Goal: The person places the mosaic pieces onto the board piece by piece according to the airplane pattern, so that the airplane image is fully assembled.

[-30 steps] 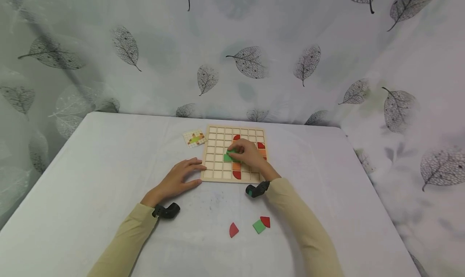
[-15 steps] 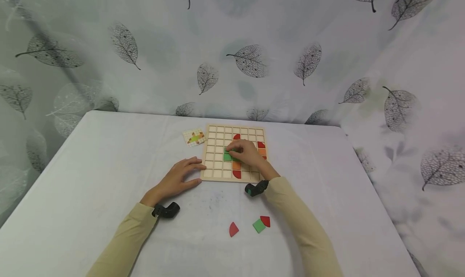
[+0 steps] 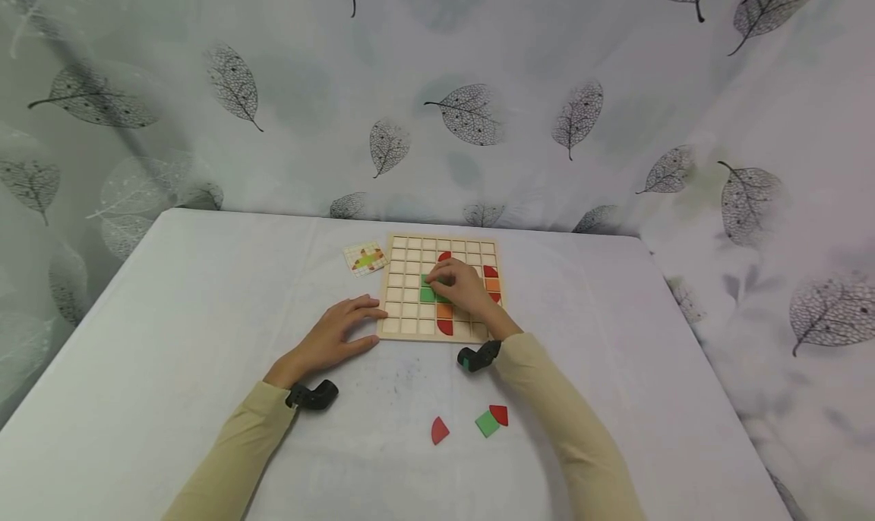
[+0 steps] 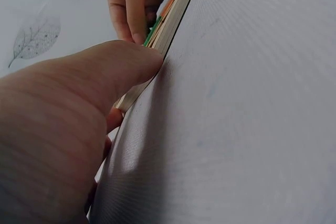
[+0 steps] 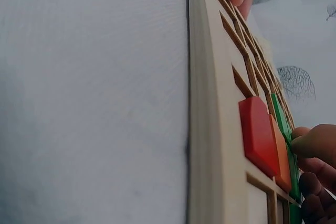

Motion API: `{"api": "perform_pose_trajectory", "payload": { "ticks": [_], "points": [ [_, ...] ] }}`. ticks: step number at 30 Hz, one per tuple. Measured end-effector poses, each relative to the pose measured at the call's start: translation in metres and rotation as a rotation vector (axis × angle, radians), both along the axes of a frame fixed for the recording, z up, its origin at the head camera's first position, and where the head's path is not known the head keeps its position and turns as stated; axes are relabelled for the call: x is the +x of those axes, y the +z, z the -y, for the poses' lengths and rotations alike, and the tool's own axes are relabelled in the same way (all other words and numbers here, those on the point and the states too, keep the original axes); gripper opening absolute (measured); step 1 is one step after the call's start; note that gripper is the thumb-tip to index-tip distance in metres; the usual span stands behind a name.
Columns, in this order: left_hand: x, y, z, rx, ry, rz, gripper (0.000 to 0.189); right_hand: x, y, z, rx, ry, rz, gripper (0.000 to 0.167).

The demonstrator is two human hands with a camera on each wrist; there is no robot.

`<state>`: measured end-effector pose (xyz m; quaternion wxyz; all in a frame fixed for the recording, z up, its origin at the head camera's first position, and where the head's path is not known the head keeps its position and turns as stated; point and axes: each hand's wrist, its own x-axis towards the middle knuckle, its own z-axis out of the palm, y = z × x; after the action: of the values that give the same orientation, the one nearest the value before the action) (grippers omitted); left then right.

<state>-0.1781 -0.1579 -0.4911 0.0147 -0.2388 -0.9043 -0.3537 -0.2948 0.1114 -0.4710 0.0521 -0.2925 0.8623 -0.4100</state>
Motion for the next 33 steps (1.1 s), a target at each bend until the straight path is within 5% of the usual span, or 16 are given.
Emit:
{"api": "perform_pose_trajectory", "payload": {
  "ticks": [10,24,33],
  "points": [
    [0.0,0.0,0.001,0.01,0.003,-0.006,0.04,0.001,-0.005,-0.002,-0.02,0.031,-0.002,0.016],
    [0.0,-0.001,0.001,0.011,-0.001,-0.014,0.04,0.01,-0.008,-0.01,-0.216,0.109,-0.002,0.015],
    [0.0,-0.003,0.001,0.002,0.0,-0.02,0.039,0.037,0.023,-0.014,-0.211,0.121,0.077,0.017]
  ]
}}
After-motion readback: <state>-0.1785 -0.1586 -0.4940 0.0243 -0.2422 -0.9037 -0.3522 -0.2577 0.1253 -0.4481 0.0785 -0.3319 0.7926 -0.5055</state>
